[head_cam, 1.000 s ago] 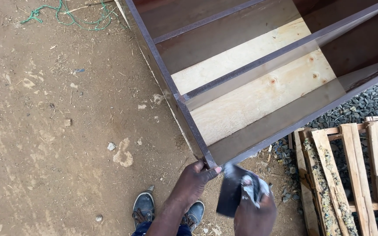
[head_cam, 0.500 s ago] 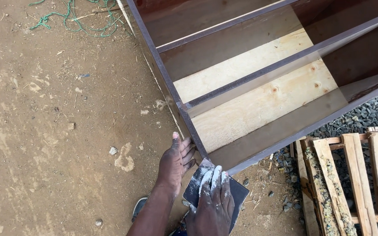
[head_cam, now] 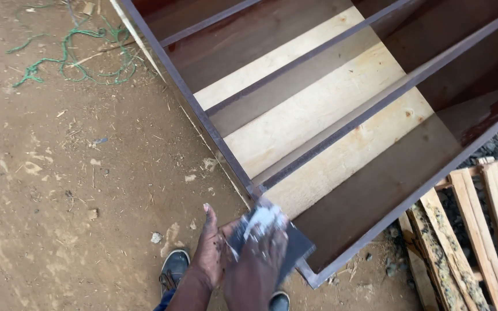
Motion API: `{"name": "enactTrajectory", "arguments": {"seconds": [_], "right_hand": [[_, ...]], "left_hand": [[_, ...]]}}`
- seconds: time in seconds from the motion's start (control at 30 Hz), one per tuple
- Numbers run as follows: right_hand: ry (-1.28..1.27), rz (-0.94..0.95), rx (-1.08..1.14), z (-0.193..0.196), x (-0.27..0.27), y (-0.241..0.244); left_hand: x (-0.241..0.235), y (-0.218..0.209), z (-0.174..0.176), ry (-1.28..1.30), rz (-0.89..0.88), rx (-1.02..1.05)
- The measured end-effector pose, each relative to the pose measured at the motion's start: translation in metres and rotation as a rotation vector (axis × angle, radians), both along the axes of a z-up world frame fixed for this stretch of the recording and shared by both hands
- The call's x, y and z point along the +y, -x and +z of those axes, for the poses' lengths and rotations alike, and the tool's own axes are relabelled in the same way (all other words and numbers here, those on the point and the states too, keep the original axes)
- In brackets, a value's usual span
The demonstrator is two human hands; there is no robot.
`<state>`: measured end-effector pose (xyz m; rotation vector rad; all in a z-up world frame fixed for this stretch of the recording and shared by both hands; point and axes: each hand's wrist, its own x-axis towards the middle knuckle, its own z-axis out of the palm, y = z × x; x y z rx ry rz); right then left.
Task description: The person sands the edges and interior surfaces of a wooden drawer using a sanding block. They move along the drawer's perimeter and internal dividers, applying consistent pressure to smooth the wood.
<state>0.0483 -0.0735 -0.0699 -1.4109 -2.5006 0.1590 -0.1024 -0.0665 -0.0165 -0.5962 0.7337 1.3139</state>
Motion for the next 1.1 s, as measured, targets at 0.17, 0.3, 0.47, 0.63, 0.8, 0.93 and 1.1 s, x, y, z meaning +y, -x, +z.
{"name": "enactTrajectory", "arguments": {"seconds": [0.17, 0.3, 0.47, 0.63, 0.8, 0.93, 1.1], "right_hand": [[0.186, -0.035, -0.174, -0.038, -0.015, -0.007], [0.024, -0.285, -0.29, -0.044, -0.045, -0.017], [0.36, -0.205, -0.026, 0.051, -0.006, 0.09], [0.142, -0.478, -0.141, -0.024, -0.055, 0.013], [0.374, -0.252, 0.056, 0.05, -0.014, 0.097], [0.372, -0.414, -0.269, 0.002, -0.039, 0.001], [0.097, -0.634, -0.301, -0.01, -0.063, -0.003]], "left_hand": [[0.003, 0.033, 0.021, -0.066, -0.142, 0.02], [0.034, 0.051, 0.019, 0.075, -0.387, 0.255], [0.052, 0.076, 0.039, 0.437, -0.679, 0.564], [0.057, 0.074, 0.047, 0.361, -0.661, 0.462], [0.054, 0.07, 0.037, 0.405, -0.887, 1.055], [0.069, 0.06, 0.063, 0.391, -1.139, 1.422], [0.057, 0.017, 0.038, -0.015, -1.05, 1.315]]}}
